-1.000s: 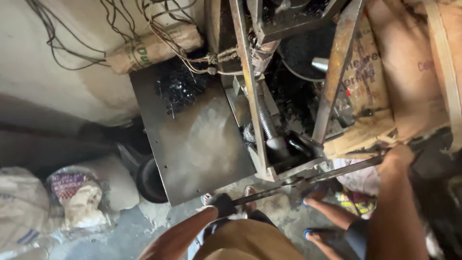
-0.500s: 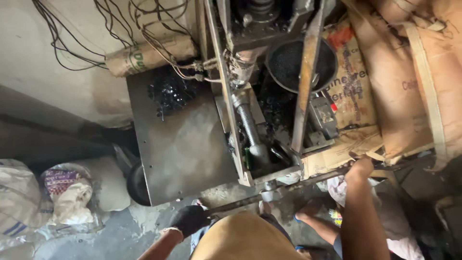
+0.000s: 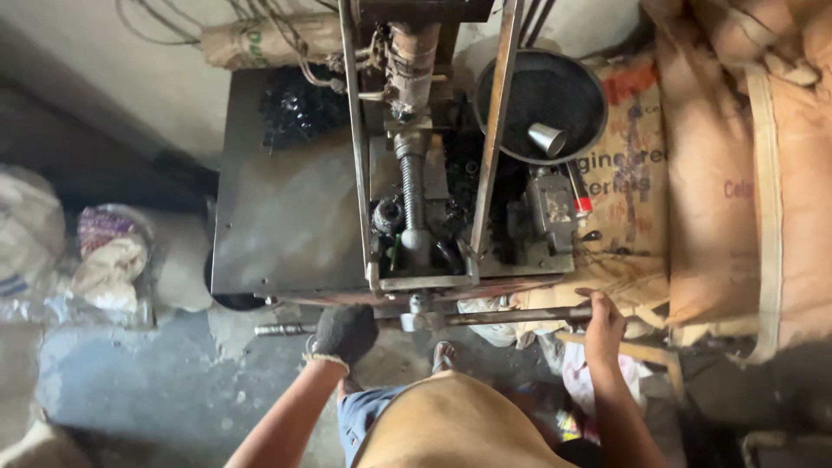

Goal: The person operates a manual press machine by placing a metal mold under the press head, pulling a lever to activate the press, and then removing the mold. This cycle is repeated multiple times throughout the video.

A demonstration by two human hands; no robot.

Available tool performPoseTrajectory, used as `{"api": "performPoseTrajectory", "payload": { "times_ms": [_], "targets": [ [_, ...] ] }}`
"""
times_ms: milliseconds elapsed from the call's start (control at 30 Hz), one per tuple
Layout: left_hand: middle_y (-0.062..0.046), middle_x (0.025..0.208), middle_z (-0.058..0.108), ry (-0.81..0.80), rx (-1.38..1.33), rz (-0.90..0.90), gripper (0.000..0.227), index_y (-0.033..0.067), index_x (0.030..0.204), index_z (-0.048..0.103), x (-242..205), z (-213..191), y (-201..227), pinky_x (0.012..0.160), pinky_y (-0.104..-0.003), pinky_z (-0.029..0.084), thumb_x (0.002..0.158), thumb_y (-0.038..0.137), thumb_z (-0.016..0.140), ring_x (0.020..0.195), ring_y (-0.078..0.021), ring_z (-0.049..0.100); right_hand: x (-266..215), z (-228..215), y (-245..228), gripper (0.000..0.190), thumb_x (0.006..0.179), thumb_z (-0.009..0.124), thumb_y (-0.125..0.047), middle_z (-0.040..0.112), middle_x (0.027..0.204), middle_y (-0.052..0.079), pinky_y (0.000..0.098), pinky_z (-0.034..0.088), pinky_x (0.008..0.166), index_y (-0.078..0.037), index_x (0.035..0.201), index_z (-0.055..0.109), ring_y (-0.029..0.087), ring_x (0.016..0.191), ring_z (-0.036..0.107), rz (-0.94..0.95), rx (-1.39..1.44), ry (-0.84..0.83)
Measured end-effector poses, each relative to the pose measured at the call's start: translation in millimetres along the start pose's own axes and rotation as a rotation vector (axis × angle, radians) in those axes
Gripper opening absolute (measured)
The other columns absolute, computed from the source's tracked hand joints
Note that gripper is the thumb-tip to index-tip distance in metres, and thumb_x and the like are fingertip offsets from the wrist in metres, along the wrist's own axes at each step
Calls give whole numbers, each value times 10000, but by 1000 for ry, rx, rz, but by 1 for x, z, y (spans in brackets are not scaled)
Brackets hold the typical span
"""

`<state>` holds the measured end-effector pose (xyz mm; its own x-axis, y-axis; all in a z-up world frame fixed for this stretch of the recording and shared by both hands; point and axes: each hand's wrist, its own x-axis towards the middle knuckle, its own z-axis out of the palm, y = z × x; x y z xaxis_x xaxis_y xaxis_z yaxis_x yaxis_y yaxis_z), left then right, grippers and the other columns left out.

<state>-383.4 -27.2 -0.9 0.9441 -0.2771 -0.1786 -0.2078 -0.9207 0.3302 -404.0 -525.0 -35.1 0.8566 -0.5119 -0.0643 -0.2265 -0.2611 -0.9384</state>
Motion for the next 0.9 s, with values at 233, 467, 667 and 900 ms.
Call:
{"api": "performPoseTrajectory", "payload": {
  "times_ms": [233, 467, 667, 900],
  "targets": [
    [-190, 829, 741, -65, 75, -81, 194, 120, 774, 769, 10, 10, -4, 704, -528, 561, 783, 231, 609, 788, -392, 729, 61, -18, -104, 303, 1080, 631, -312, 725, 1032, 76, 333, 503, 859, -43, 1195, 712, 180, 955, 658, -359, -247, -75],
    [-194, 916, 742, -195, 91, -141, 224, 117, 840, 791, 16, 3, -1, 743, -528, 571, 806, 268, 630, 869, -397, 730, 108, 65, -158, 175, 1010, 681, -253, 747, 1031, 131, 418, 574, 774, -132, 1123, 739, 319, 947, 704, -1010, -722, 8],
    [-182, 945, 753, -137, 147, -185, 230, 127, 859, 801, 17, 16, -2, 762, -504, 578, 790, 274, 638, 895, -373, 738, 152, 94, -138, 251, 1037, 624, -334, 748, 858, 159, 490, 550, 661, -202, 1208, 751, 382, 734, 704, -790, -888, -42],
    [-163, 945, 758, -218, 157, -218, 253, 136, 883, 797, 19, 13, 3, 763, -501, 580, 797, 284, 610, 893, -362, 745, 187, 120, -123, 200, 1012, 631, -306, 744, 856, 176, 517, 558, 707, -197, 1115, 763, 408, 795, 706, -616, -861, 36]
  ]
}}
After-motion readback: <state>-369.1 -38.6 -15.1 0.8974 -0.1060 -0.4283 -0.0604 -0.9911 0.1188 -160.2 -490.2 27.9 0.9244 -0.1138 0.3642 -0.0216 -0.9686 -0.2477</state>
